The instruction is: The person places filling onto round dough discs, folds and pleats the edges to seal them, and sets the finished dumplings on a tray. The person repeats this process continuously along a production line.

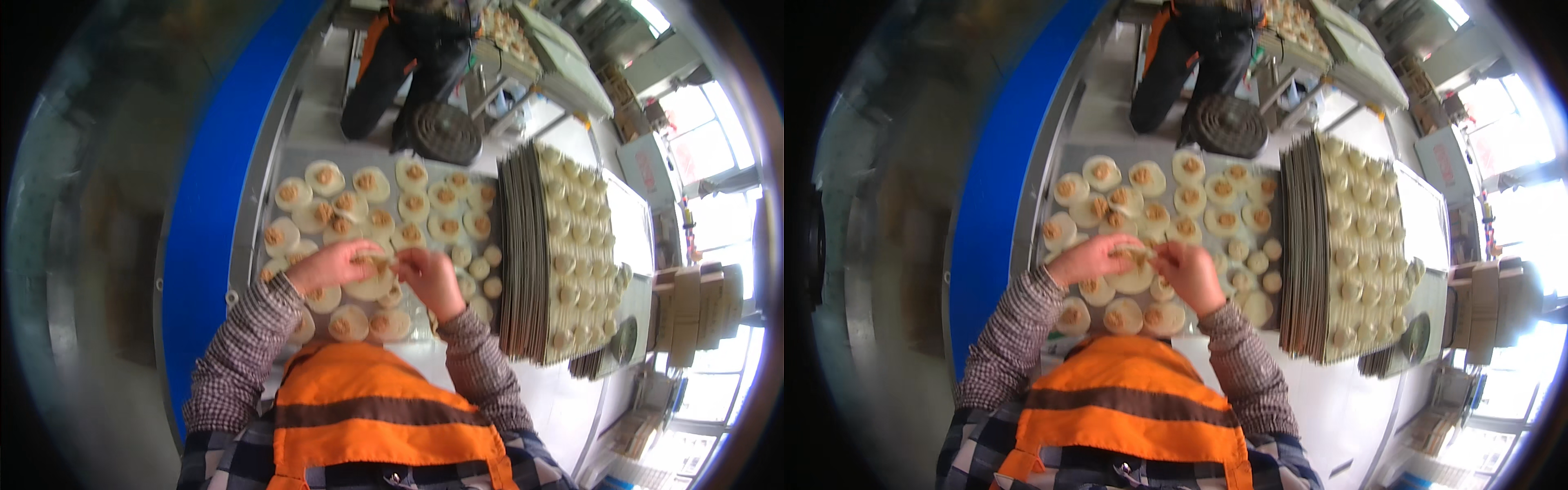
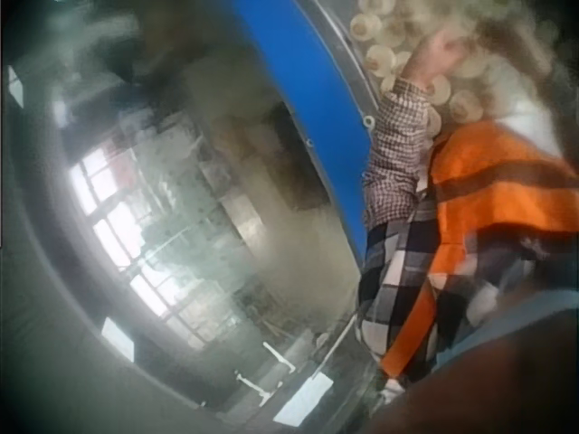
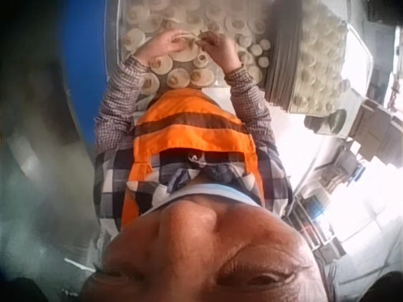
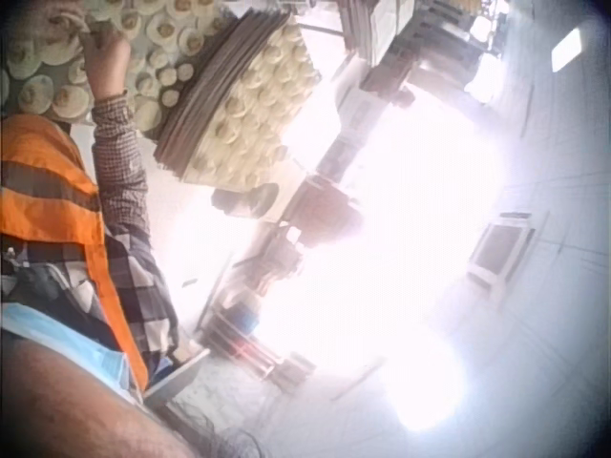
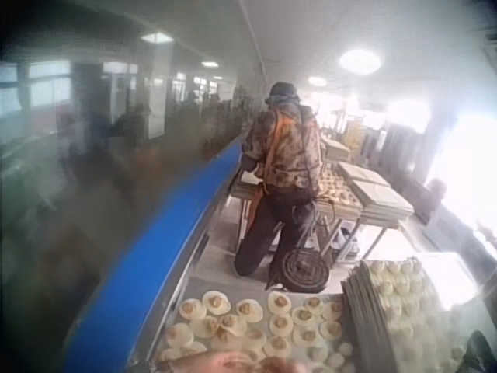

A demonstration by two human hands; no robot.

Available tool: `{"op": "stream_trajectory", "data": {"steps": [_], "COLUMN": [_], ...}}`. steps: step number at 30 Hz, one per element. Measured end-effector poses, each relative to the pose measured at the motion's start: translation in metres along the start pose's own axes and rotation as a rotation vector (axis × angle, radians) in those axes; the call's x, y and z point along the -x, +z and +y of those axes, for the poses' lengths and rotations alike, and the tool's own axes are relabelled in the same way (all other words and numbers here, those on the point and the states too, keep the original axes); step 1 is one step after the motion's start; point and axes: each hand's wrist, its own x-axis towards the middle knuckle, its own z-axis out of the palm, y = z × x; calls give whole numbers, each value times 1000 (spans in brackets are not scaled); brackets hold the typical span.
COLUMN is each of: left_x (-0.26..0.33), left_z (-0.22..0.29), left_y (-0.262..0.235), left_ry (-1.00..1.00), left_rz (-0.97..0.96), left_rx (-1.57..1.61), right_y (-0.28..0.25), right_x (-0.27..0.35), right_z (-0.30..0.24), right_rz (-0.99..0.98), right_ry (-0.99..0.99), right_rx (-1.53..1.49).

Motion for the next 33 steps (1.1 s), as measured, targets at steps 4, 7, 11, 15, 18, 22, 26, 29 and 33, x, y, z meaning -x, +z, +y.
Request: {"op": "stream_trajectory", "data": {"steps": [4,7,11,15,18,22,26,29,33], "left_x": [3,2,7,15,21,22,19,24,31], "left_z": [7,2,-12,-16,-11,-8,-18,-28,-32], "left_y": [-10,-17,-23,-23,-20,-22,-26,-27,-11], "left_ry": [-18,26,-16,-17,36,-85,54,39,-35], "left_rz": [-15,-72,-54,48,92,38,13,18,117], "left_rx": [-228,-304,134,256,44,-29,-169,-3,403], "right_y": [11,15,19,28,35,40,43,47,51], "right_x": [-1,-3,-5,-8,-9,-9,-6,-1,4], "right_z": [-19,-27,-25,-27,-34,-39,-29,-21,-16], "right_rz": [93,40,40,75,52,45,41,51,30], "right_ry": [-268,-219,-249,-198,-236,-310,-346,-291,-138], "right_rx": [174,167,237,68,186,473,239,173,-47]}}
